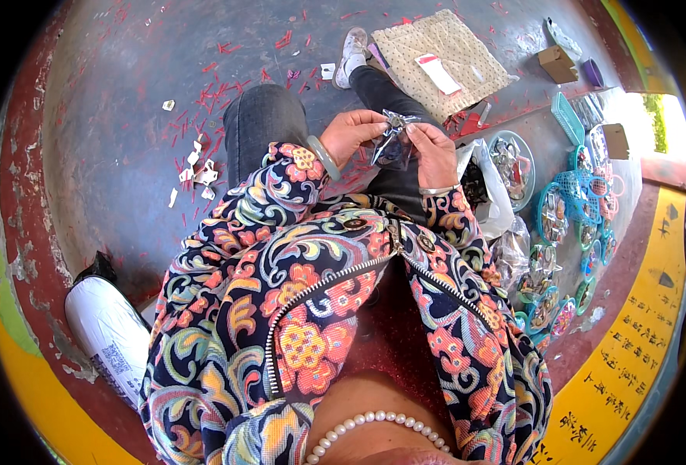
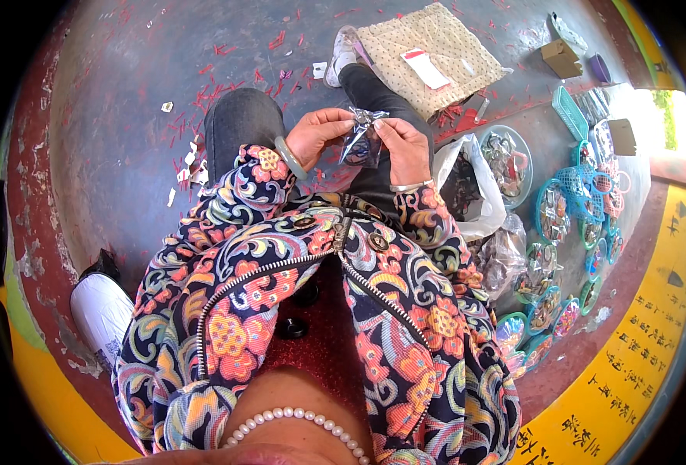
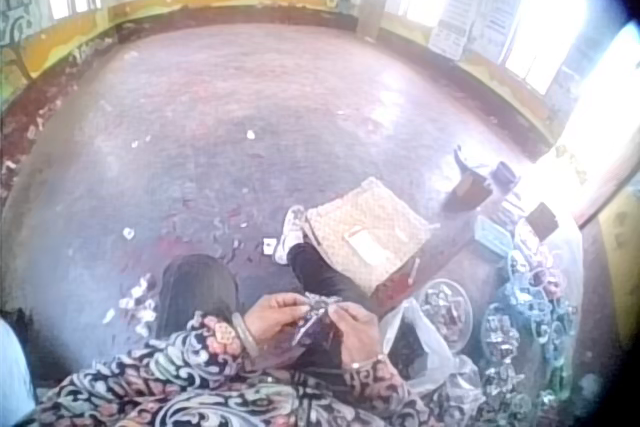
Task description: The person sits on the floor and repeatedly picks up small dark objects from a white bag, places them into clear plastic bags, and seals them. The person handles the items one by one, manipulating the plastic bags to close them before setting them aside.
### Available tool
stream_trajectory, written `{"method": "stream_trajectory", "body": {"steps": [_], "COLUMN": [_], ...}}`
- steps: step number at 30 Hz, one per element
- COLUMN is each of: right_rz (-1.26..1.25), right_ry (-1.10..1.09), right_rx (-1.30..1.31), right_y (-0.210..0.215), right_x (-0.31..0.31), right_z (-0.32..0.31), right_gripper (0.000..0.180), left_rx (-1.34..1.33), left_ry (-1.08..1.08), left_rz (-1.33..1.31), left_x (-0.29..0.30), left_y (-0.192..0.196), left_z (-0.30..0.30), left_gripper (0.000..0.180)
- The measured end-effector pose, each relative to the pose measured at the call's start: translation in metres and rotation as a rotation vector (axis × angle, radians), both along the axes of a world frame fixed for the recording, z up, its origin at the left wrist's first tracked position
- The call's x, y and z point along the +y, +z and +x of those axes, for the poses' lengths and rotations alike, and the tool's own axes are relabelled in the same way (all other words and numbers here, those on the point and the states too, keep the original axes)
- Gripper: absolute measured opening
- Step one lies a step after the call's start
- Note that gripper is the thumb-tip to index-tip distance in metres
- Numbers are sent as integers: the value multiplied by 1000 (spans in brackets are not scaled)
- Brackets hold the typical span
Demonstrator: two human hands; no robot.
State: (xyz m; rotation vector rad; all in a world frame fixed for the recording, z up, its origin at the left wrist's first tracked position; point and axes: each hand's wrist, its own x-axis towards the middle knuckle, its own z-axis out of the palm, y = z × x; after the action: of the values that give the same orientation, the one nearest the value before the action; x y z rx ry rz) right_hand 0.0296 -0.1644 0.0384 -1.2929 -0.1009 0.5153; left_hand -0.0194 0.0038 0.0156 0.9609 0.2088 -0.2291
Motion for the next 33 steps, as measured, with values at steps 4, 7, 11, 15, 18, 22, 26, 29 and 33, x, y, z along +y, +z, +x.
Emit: {"method": "stream_trajectory", "body": {"steps": [4,7,11,15,18,22,26,29,33], "right_rz": [-66,-100,-22,40,0,-19,-69,-64,-52], "right_ry": [23,33,70,64,112,144,113,100,71], "right_rx": [-120,-133,-21,8,-29,-85,-71,-71,-95], "right_y": [4,4,2,5,4,4,13,9,0], "right_x": [0,-1,1,-2,-3,-1,3,8,10], "right_z": [-1,0,0,0,1,-1,-4,-5,-6], "right_gripper": [13,12,12,10,9,9,11,13,14], "left_rx": [3,-17,-62,-54,-53,-14,3,0,-9], "left_ry": [18,22,39,32,35,9,61,60,46], "left_rz": [-5,2,14,24,-5,6,19,44,-2], "left_x": [0,0,1,0,0,0,-1,0,-1], "left_y": [0,-1,-1,4,11,10,7,6,4], "left_z": [-1,0,0,0,-1,-1,0,0,0], "left_gripper": [15,14,15,16,18,20,22,22,23]}}
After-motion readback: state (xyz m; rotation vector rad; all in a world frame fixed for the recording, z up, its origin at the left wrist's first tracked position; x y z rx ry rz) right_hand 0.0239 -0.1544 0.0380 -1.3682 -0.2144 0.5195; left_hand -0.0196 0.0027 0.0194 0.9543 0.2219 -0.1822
